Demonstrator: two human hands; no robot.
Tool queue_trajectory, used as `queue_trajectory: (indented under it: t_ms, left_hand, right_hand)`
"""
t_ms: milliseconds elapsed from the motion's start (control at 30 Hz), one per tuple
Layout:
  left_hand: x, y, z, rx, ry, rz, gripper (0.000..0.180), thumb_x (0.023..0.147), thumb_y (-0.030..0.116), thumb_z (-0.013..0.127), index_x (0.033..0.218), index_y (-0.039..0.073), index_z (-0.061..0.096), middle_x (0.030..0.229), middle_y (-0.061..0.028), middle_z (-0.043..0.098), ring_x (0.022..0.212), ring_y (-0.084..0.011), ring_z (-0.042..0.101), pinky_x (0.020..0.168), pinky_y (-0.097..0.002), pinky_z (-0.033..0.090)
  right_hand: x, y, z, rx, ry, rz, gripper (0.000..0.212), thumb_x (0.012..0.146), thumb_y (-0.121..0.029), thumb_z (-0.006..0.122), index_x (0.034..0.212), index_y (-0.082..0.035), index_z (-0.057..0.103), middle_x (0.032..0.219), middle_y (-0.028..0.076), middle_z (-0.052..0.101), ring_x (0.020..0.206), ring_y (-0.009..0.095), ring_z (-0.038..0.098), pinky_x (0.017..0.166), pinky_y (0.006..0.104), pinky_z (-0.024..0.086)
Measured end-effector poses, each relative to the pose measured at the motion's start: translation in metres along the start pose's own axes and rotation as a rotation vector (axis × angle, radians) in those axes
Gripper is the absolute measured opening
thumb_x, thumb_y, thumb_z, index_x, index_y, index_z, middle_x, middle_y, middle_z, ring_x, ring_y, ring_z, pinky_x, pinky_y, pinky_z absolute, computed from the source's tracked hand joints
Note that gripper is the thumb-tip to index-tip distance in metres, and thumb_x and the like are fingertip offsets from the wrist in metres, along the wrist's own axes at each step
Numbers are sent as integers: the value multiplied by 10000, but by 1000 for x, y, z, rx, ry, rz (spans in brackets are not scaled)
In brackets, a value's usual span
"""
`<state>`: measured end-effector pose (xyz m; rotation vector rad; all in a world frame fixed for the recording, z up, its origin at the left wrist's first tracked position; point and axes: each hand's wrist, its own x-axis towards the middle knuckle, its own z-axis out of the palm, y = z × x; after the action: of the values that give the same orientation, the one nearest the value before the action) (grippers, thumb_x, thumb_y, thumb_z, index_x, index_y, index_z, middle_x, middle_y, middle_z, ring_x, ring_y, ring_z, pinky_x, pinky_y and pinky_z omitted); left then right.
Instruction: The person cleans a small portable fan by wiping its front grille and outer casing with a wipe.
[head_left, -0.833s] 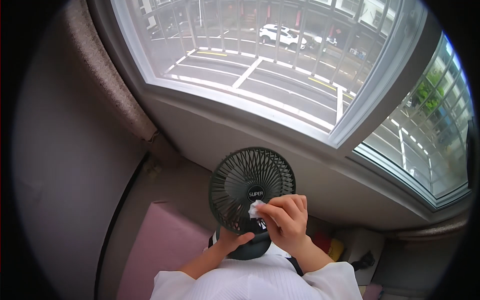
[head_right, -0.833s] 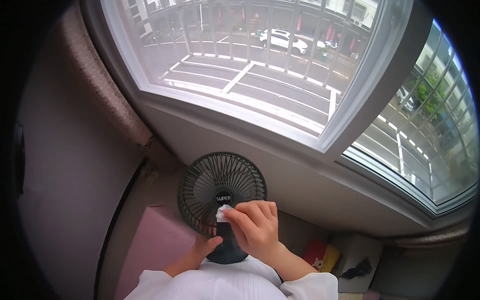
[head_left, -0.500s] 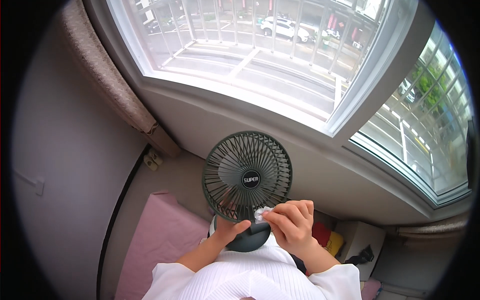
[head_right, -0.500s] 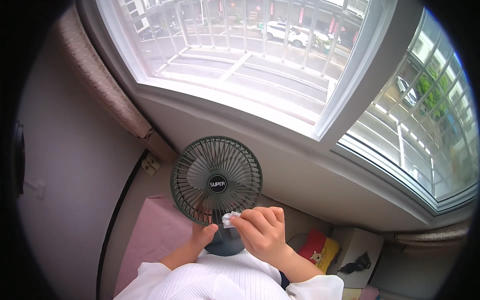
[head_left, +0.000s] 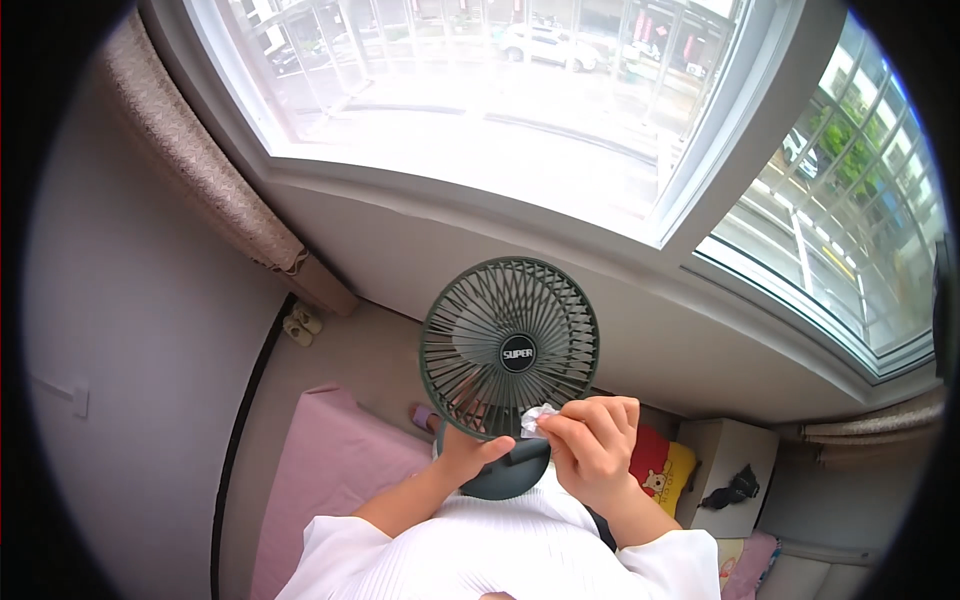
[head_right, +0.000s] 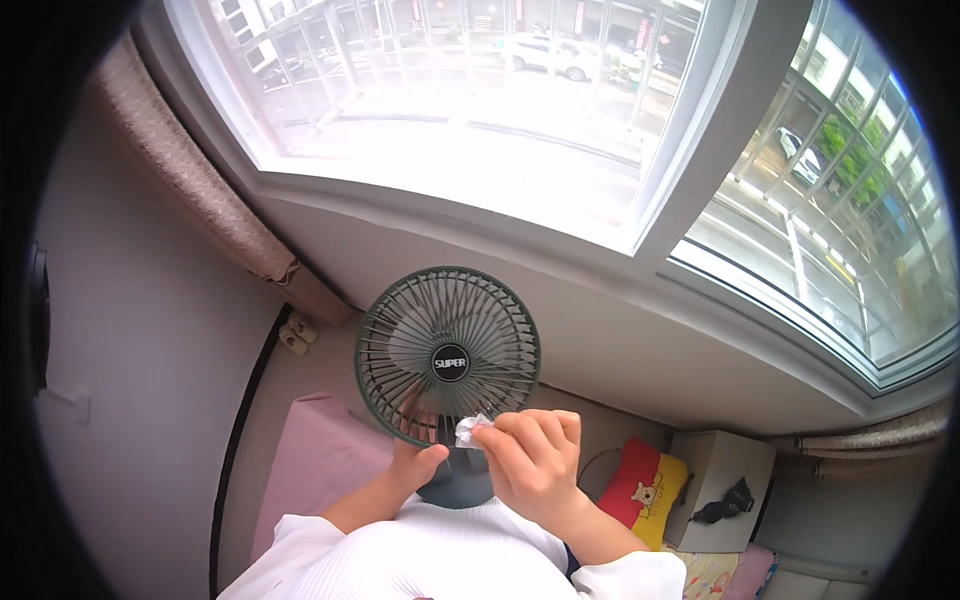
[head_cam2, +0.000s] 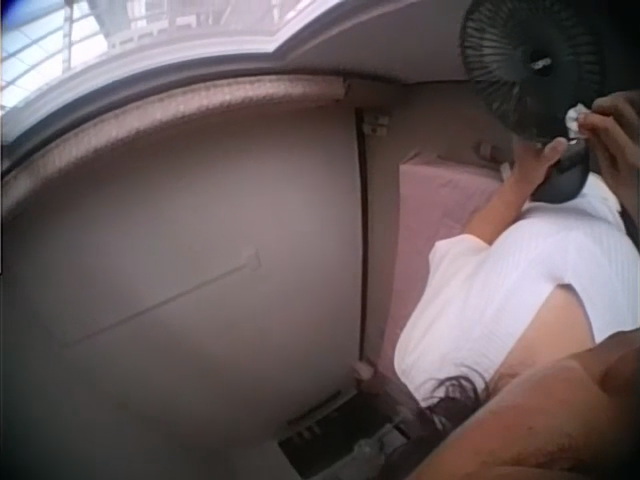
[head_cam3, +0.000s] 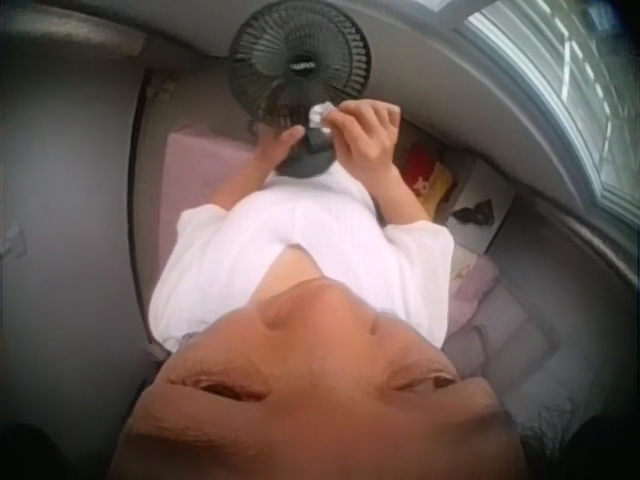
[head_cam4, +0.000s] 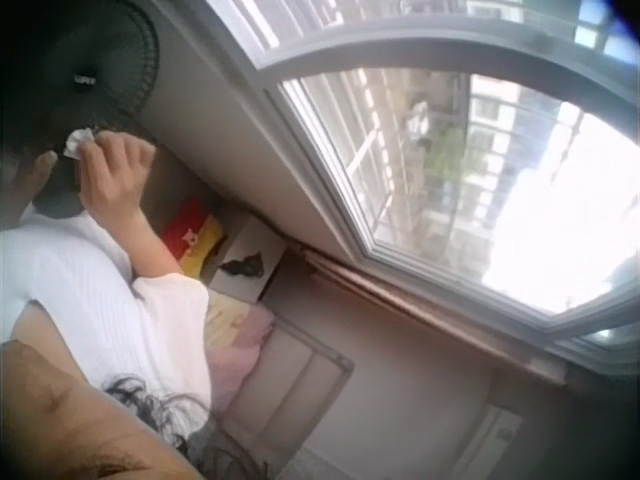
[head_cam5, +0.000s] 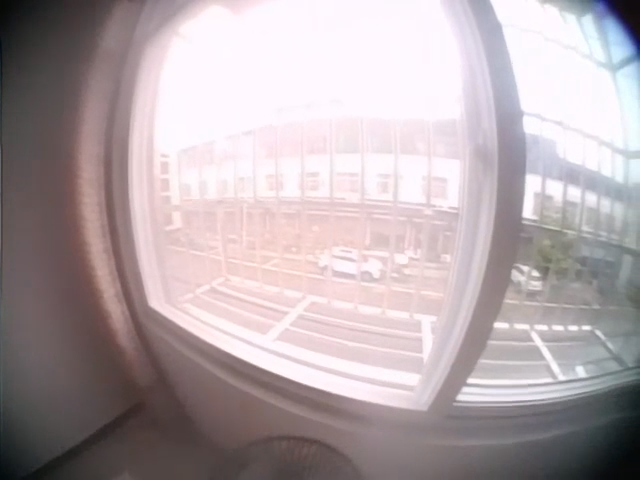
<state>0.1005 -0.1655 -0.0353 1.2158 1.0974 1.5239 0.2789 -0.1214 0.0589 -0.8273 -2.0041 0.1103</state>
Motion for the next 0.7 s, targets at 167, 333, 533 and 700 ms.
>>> queue_trajectory:
  t_ms: [167, 333, 533, 700]
  left_hand:
    - [-10, -2, 9, 38, -141, -104, 773, 753, 502, 793, 1289, 14, 526, 1256, -139, 554, 1171, -308, 524, 1024, -415, 386]
    - [-15, -11, 11, 28, -141, -45, 802, 744, 513, 804, 1291, 3, 515, 1261, -130, 547, 1164, -285, 524, 1012, -410, 399]
    - [-17, -7, 4, -34, -97, -99, 781, 754, 485, 812, 1285, -3, 514, 1290, -133, 539, 1190, -273, 513, 1036, -404, 386]
    - [-16, 1, -6, 46, -175, -123, 808, 730, 513, 815, 1285, 15, 505, 1272, -130, 532, 1173, -293, 513, 1006, -413, 396]
  right_hand:
    - [9, -5, -7, -80, 59, 108, 208, 670, -49, 764, 858, -101, 693, 816, -8, 619, 738, 178, 570, 739, 329, 351]
    - [-10, -18, -9, -121, 79, 110, 228, 669, -38, 769, 879, -97, 701, 821, -6, 616, 735, 177, 560, 739, 329, 352]
    - [-5, -17, -8, -98, 25, 69, 230, 668, -43, 765, 882, -98, 704, 831, -2, 624, 761, 171, 579, 749, 328, 347]
    - [9, -20, 5, -61, 119, 63, 213, 676, -17, 773, 851, -97, 683, 804, 5, 604, 733, 195, 536, 724, 332, 343]
